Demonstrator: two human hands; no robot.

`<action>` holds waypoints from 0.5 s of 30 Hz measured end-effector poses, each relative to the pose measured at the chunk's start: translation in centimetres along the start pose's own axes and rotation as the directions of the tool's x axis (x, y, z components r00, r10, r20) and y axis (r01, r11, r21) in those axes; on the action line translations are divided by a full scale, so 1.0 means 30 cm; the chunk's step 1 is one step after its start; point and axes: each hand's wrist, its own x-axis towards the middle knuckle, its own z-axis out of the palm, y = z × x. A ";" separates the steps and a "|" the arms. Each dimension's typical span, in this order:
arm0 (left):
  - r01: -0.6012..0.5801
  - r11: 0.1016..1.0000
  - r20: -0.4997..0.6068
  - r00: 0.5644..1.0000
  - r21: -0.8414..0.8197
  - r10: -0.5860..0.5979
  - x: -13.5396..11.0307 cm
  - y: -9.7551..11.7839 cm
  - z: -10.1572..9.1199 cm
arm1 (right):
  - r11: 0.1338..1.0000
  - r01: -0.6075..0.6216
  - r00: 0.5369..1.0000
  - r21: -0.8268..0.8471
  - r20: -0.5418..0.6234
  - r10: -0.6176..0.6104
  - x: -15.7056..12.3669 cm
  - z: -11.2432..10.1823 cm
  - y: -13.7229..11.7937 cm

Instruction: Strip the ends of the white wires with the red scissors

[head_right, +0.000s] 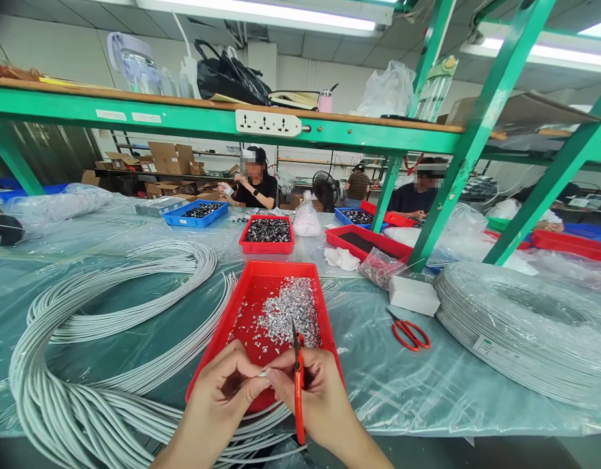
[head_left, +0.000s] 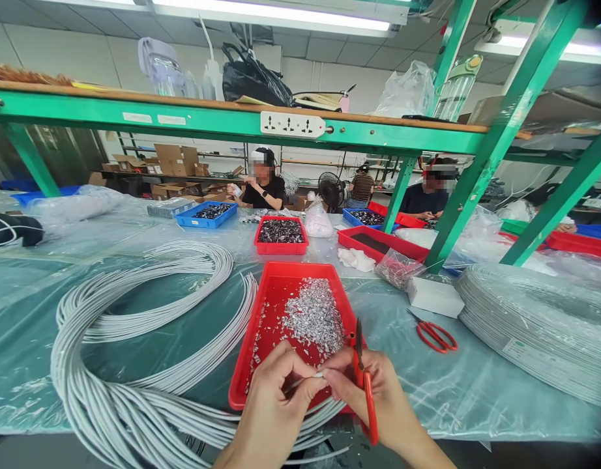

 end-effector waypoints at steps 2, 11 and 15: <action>0.018 0.998 0.057 0.998 -0.058 -0.015 0.000 0.000 -0.003 | 0.975 -0.131 0.991 0.180 0.061 0.122 0.004 -0.006 0.021; 0.469 0.820 0.576 0.787 -0.327 -0.221 0.010 -0.054 -0.024 | 0.939 -0.254 0.964 0.230 0.141 0.227 0.003 0.010 0.030; 0.389 0.847 0.414 0.881 -0.363 -0.227 0.012 -0.048 -0.025 | 0.999 -0.031 0.999 -0.032 -0.040 0.030 0.009 0.013 -0.008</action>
